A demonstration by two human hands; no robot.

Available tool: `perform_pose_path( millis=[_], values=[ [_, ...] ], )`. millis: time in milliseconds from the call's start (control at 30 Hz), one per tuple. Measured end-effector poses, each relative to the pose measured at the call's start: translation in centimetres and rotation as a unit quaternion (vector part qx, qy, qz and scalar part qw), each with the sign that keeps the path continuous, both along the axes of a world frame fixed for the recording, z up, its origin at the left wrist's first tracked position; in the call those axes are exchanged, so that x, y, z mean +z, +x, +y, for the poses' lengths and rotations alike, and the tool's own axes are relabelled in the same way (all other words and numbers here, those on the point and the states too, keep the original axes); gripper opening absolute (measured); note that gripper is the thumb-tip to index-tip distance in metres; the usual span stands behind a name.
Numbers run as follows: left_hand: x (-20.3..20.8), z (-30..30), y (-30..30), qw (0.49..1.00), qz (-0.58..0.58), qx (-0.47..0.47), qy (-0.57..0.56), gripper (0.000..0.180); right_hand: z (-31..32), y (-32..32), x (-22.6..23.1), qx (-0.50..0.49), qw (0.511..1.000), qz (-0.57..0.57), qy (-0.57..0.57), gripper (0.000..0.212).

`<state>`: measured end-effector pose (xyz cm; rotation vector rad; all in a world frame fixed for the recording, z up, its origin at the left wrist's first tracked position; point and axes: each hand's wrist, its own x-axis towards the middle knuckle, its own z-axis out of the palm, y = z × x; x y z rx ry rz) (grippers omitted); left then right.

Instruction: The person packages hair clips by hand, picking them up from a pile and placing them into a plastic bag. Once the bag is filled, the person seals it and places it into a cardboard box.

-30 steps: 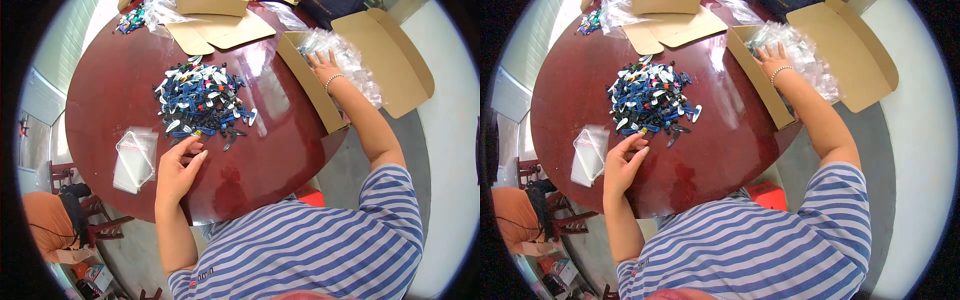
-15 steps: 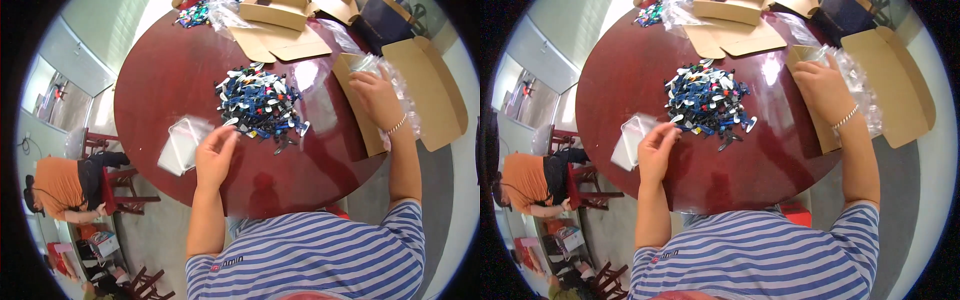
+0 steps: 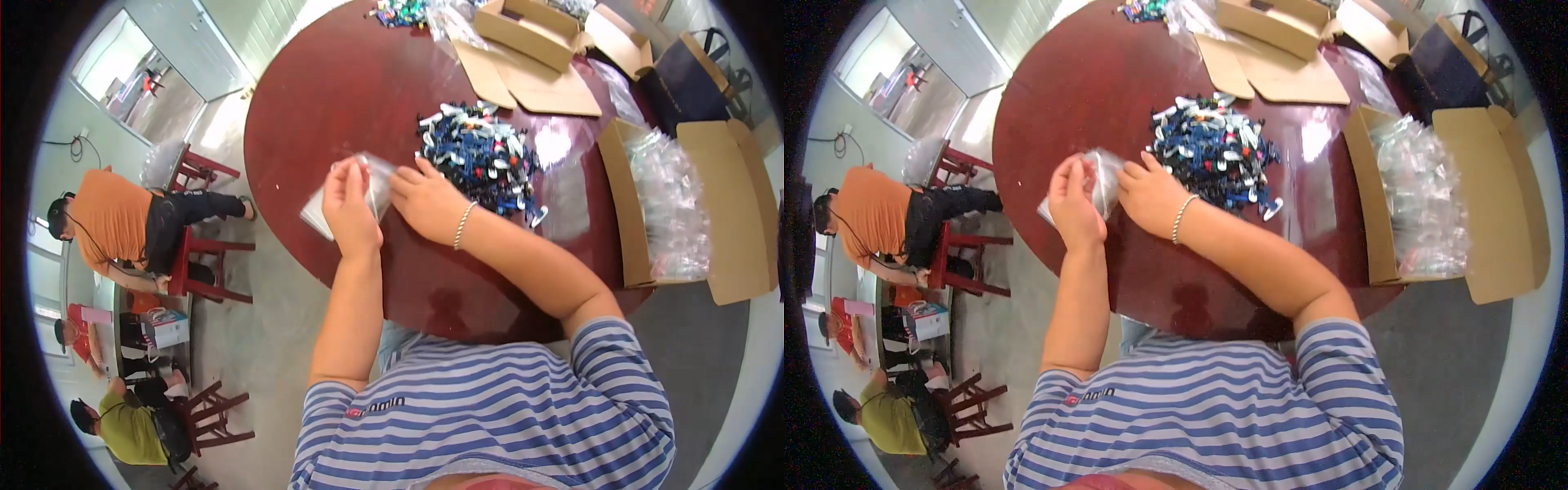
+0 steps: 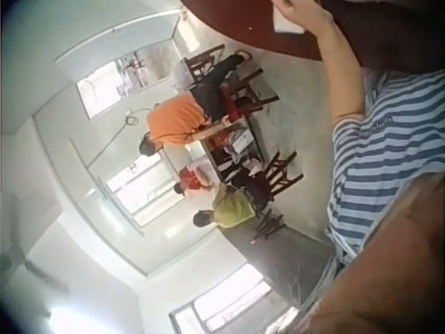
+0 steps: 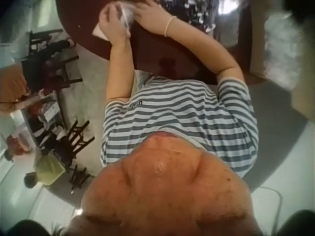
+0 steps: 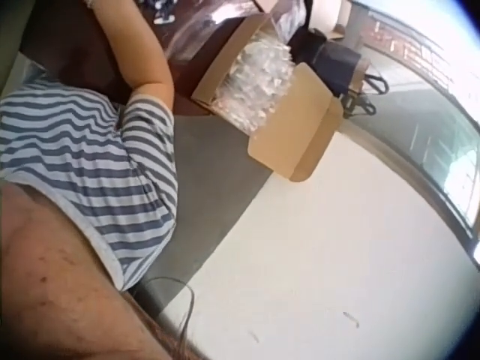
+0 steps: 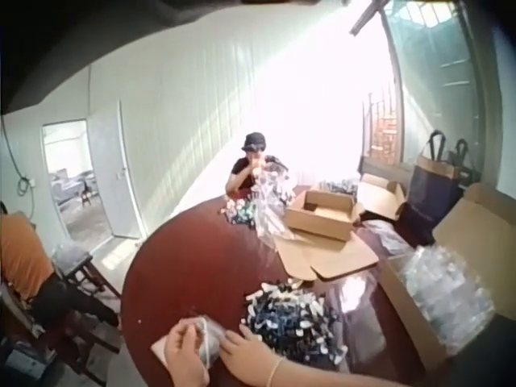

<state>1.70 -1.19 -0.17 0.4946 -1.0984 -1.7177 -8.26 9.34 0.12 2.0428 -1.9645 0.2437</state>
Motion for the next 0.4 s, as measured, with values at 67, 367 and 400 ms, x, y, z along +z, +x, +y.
perform_pose_path(
  millis=[67,367,400],
  values=[
    [-0.2,0.5,-0.3,0.999,-0.018,-0.035,0.010,0.013,-1.2,-0.7,-1.9,-0.009,0.999,0.006,-0.031,0.026],
    [-0.5,0.1,-0.5,0.997,-0.063,-0.053,-0.003,0.016,-3.4,-1.4,-2.1,0.022,1.000,0.005,0.011,0.021],
    [-0.6,0.1,-0.6,0.996,-0.073,-0.056,-0.001,0.022,-3.3,-1.5,-1.8,0.021,0.998,0.005,0.052,0.020]
  ],
)
